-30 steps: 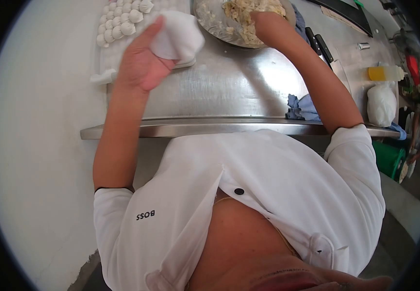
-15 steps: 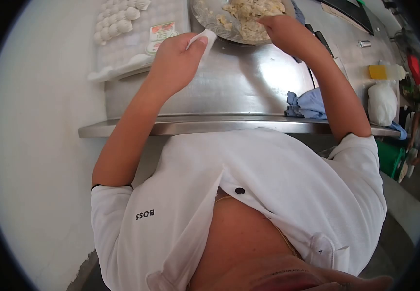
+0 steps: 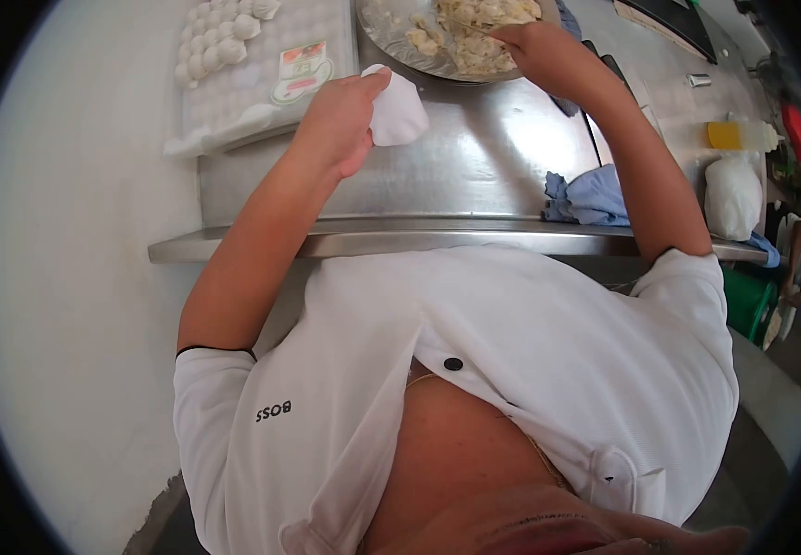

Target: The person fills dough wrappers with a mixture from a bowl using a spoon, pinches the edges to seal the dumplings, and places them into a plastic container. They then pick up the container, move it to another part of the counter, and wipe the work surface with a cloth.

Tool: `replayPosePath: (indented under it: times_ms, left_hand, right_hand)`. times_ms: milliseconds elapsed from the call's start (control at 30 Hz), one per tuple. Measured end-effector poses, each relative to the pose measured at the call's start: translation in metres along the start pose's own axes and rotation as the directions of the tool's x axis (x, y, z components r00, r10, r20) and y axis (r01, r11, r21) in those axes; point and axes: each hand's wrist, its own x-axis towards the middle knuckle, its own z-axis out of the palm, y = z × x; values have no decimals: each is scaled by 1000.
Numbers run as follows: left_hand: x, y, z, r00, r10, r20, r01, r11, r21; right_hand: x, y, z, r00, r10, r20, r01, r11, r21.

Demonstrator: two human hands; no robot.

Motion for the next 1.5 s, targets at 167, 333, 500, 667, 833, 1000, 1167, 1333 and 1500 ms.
replayPosePath:
  times_ms: [167,333,500,667,833,1000,1167,1333,1500]
  left_hand:
    - [9,-6,6,1000,21,-3,-21,1000,0]
    - [11,0,12,992,18,-122,-21,999,-26]
    - [34,-6,11,989,39,-141,-48,997,-61]
    - [42,-10,16,986,32,-162,-51,992,-112]
    - [48,-14,19,982,23,-189,-48,990,-131]
    - [59,-19,15,978,11,-209,-43,988,-147]
    - [66,-17,19,972,-3,-234,-40,983,-178]
    - [75,-17,23,994,41,-98,-70,944,-323]
    - [56,-8,31,1000,0,-24,-7,949,-316]
  right_hand:
    - [11,6,21,999,-11,40,11,1000,14]
    - [-27,16,-2,972,-230,55,226,971,81]
    - [-34,2,-28,954,112,279,-157,977,144]
    - [-53,5,-12,983,-73,171,27,966,258]
    - [-38,8,-3,991,-25,133,-21,943,333]
    - [-27,17,24,993,-103,64,90,981,170]
    - [-45,23,21,986,-125,111,80,935,344]
    - [-75,11,21,988,-54,147,-44,807,589]
    - [-93,-3,25,980,-197,-10,182,887,424]
